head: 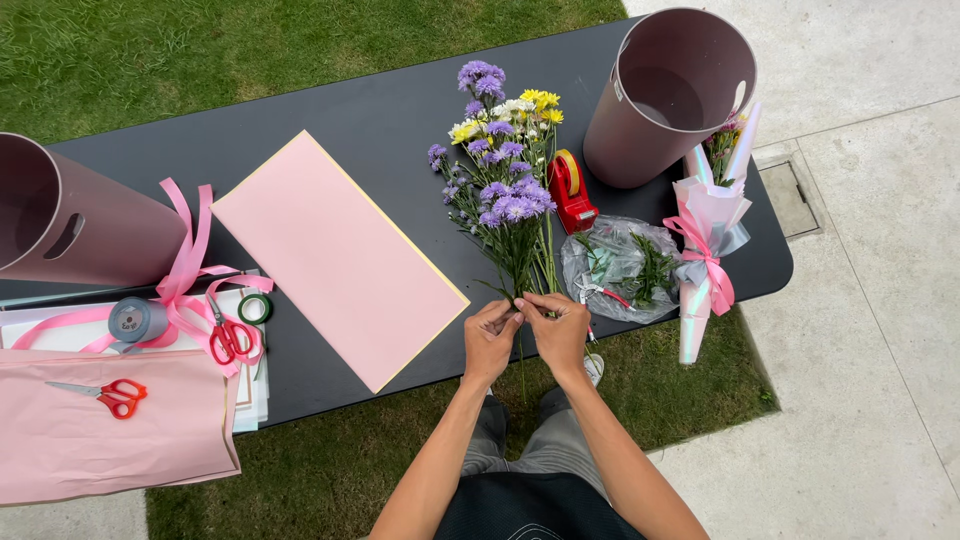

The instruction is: The person arranges flowers by hand on a table, gathering stems of different colors and securing them.

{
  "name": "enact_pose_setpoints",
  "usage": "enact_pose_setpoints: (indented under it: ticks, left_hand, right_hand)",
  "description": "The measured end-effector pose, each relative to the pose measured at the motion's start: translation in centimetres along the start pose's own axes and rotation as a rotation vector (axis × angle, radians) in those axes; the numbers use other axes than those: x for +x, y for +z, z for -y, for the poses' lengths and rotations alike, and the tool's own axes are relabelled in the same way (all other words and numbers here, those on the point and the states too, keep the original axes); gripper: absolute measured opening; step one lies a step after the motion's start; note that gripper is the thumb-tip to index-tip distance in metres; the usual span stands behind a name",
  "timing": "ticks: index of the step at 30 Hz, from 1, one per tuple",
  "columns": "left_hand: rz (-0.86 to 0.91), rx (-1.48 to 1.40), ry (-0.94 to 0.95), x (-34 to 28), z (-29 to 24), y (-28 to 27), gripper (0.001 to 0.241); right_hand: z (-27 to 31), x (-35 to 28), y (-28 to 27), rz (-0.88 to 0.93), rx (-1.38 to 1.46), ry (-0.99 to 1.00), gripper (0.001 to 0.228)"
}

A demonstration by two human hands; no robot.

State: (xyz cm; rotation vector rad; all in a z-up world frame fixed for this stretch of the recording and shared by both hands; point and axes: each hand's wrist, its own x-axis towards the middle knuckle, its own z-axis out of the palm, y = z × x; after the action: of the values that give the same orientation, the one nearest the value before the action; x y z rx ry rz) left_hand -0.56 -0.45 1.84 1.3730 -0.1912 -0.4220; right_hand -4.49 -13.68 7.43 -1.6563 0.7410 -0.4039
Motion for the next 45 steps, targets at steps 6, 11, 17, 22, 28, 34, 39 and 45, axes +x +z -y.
enact_pose_setpoints:
  ticks: [6, 11, 17, 22, 28, 34, 39, 45]
  left_hand:
    - [0.004, -0.048, -0.046, 0.6, 3.4, -0.9, 0.042]
    - [0.024, -0.139, -0.100, 0.2, 3.1, -1.0, 0.044]
    - [0.078, -0.158, -0.148, 0.4, 1.0, -1.1, 0.042]
    - [0.117, -0.085, -0.149, 0.8, -0.2, -1.3, 0.039]
    - [0.122, 0.082, -0.166, 1.0, -0.9, -1.0, 0.036]
    - [0.163, 0.282, -0.203, 2.2, -4.6, -2.9, 0.038]
    - [0.164, 0.280, -0.163, 4.0, -5.2, -2.4, 0.056]
    - [0.051, 0.350, -0.128, 5.0, -4.0, -0.7, 0.051]
  right_hand:
    - [-0.8, -0.2, 0.0, 0.003, 0.057, 0.006, 0.024]
    - [-0.7, 0.0, -0.7, -0.011, 0.130, 0.086, 0.031]
    - [-2.4, 0.3, -1.1, 0.142, 0.160, 0.062, 0.041]
    - [-7.8, 1.5, -1.1, 0.248, 0.184, -0.001, 0.028]
    - [-7.9, 1.3, -1.0, 0.213, 0.158, -0.065, 0.015]
    - [-5.7, 1.2, -2.6, 0.263, -0.059, -0.011, 0.034]
    - [-4.6, 1.2, -3.0, 0.298, -0.223, -0.011, 0.031]
    - [-1.5, 0.3, -2.2, 0.300, -0.243, -0.128, 0.026]
